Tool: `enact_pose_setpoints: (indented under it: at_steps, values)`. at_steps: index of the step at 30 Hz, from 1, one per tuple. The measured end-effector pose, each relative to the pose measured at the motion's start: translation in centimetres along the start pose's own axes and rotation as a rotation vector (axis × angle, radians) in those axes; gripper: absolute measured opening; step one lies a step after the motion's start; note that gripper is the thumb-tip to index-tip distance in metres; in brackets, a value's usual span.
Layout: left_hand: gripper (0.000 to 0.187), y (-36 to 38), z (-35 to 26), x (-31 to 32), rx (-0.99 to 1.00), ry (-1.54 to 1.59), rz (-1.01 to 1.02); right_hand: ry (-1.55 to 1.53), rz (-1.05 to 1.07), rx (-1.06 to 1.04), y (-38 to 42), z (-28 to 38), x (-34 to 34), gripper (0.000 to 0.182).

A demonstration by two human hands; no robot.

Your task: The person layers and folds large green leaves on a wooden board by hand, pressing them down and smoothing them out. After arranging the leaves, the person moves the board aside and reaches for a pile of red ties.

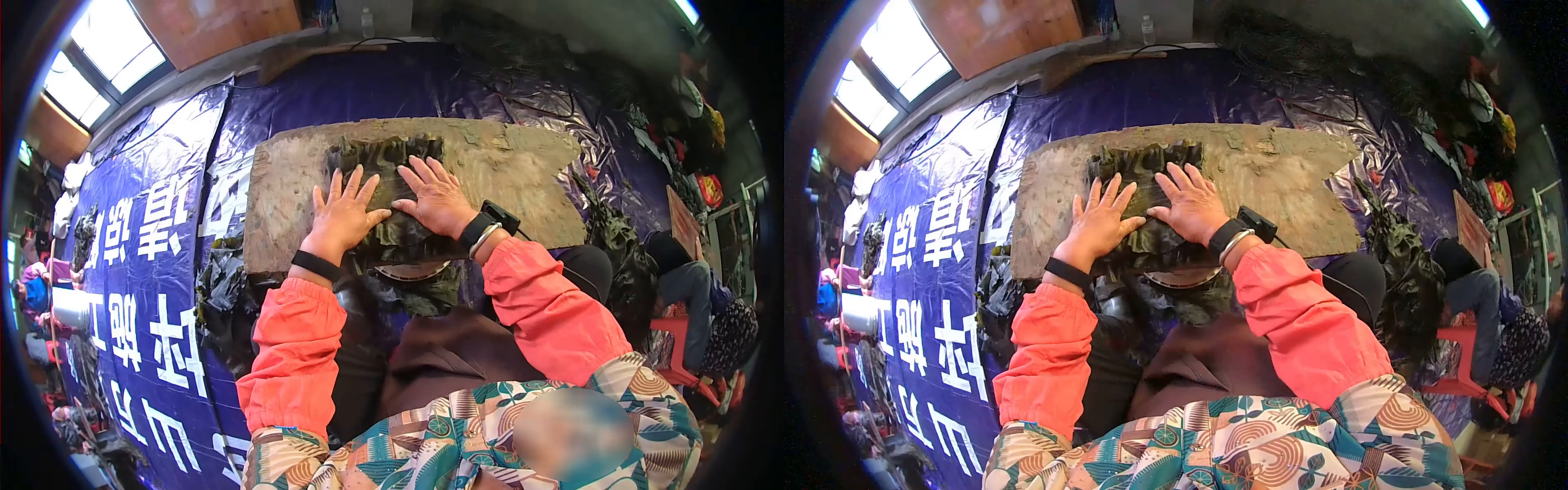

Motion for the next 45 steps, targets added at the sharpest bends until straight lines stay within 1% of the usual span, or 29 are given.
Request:
enact_pose_setpoints:
  at_steps: [1, 5, 6, 8, 9, 10, 11, 12, 14, 15, 16, 18, 19, 20, 21, 22, 24, 26, 28, 30, 35, 36, 37, 38, 40, 41, 42, 44, 45]
  values:
    - [0.074, 0.1, 0.0, 0.1, -0.001, 0.009, 0.014, -0.007, 0.018, 0.018, 0.0, -0.1, -0.1, 0.078]
    - [0.076, 0.2, 0.0, 0.0, 0.004, 0.026, 0.041, -0.019, 0.025, 0.070, 0.4, 0.0, -0.6, 0.082]
    - [0.076, 0.3, 0.1, -0.3, 0.008, 0.028, 0.030, -0.010, 0.017, 0.070, 0.4, 0.0, -0.9, 0.082]
    - [0.075, 0.3, 0.7, -0.2, 0.032, 0.074, 0.074, -0.002, 0.056, 0.056, 0.2, -0.3, -0.7, 0.081]
    - [0.075, 0.7, 1.2, -0.7, 0.033, 0.079, 0.068, -0.079, 0.025, -0.042, -1.1, -1.7, -0.4, 0.078]
    - [0.076, 1.3, 1.9, -1.9, 0.021, 0.105, 0.033, -0.158, -0.002, -0.140, -1.5, -1.8, -1.5, 0.076]
    - [0.076, 2.1, 2.8, -3.0, 0.007, 0.131, 0.000, -0.291, -0.103, -0.157, -0.6, -3.2, -2.8, 0.068]
    - [0.076, 2.8, 3.8, -3.5, 0.001, 0.136, 0.002, -0.291, -0.096, -0.160, 0.2, -3.2, -4.0, 0.068]
    - [0.077, 4.4, 5.6, -5.4, -0.003, 0.206, -0.156, -0.195, -0.252, -0.056, 1.9, -4.1, -6.5, 0.064]
    - [0.080, 4.8, 5.8, -5.6, 0.015, 0.230, -0.164, -0.180, -0.279, -0.063, 2.4, -3.5, -6.7, 0.063]
    - [0.080, 4.8, 5.4, -5.2, 0.014, 0.229, -0.159, -0.184, -0.276, -0.062, 2.6, -2.7, -6.6, 0.063]
    - [0.082, 4.2, 3.0, -4.2, 0.099, 0.142, -0.144, 0.060, -0.223, -0.154, 2.7, 0.5, -5.5, 0.064]
    - [0.082, 3.8, 2.1, -3.7, 0.097, 0.139, -0.136, 0.043, -0.190, -0.161, 2.5, 0.9, -4.2, 0.065]
    - [0.084, 3.4, 1.0, -2.8, 0.109, 0.059, -0.078, 0.034, -0.186, -0.161, 2.5, 1.0, -3.3, 0.065]
    - [0.087, 3.1, 0.3, -1.9, 0.122, -0.020, -0.017, 0.076, -0.106, -0.102, 2.4, 0.8, -2.0, 0.066]
    - [0.087, 2.9, 0.4, -1.6, 0.122, -0.020, -0.005, 0.118, -0.024, -0.041, 2.2, 0.3, -0.7, 0.066]
    - [0.091, 2.2, 1.1, -0.3, 0.030, -0.030, 0.129, 0.106, -0.024, -0.052, 2.0, -0.3, -0.4, 0.068]
    - [0.092, 2.2, 1.1, -0.1, 0.030, -0.019, 0.169, 0.072, 0.012, -0.028, 2.1, -0.5, -0.4, 0.070]
    - [0.093, 2.1, 1.2, -0.3, 0.035, -0.027, 0.129, 0.063, 0.002, -0.026, 2.0, -0.7, -0.5, 0.070]
    - [0.094, 2.1, 1.2, -0.2, 0.029, -0.030, 0.153, 0.047, 0.046, -0.017, 2.1, -0.6, -0.5, 0.070]
    - [0.095, 2.0, 1.6, -0.1, 0.053, 0.017, 0.144, 0.041, 0.062, -0.017, 1.8, -1.2, -0.4, 0.072]
    - [0.095, 2.2, 1.4, -0.5, 0.064, 0.040, 0.152, -0.013, 0.098, -0.040, 1.6, -1.5, -0.4, 0.072]
    - [0.091, 2.7, 1.6, -1.0, 0.057, 0.087, 0.141, -0.068, 0.137, -0.062, 1.5, -1.9, -0.4, 0.071]
    - [0.091, 2.9, 1.8, -1.5, 0.061, 0.088, 0.137, -0.063, 0.134, -0.060, 1.5, -2.5, -0.6, 0.071]
    - [0.086, 3.7, 2.2, -3.8, 0.069, 0.190, -0.021, -0.040, -0.057, -0.129, 2.0, -1.9, -3.2, 0.069]
    - [0.083, 3.9, 2.0, -4.5, 0.080, 0.202, -0.068, 0.026, -0.106, -0.121, 2.4, -1.6, -3.6, 0.067]
    - [0.083, 3.6, 1.8, -4.0, 0.080, 0.209, -0.062, 0.026, -0.098, -0.118, 2.5, -0.9, -3.6, 0.067]
    - [0.081, 2.8, 0.5, -3.5, 0.148, 0.095, -0.111, 0.104, -0.131, -0.169, 2.4, 0.9, -3.2, 0.067]
    - [0.082, 2.3, 0.0, -2.6, 0.149, 0.055, -0.064, 0.092, -0.081, -0.146, 2.0, 1.2, -2.2, 0.067]
Point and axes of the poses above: each hand's wrist, its own y-axis away from the middle knuckle, its own x-axis out of the palm, z = x × y, the point moved 8 cm from there along -y, towards the middle knuckle, and after that the axes turned 11 degrees about z, right-handed, at the moved point
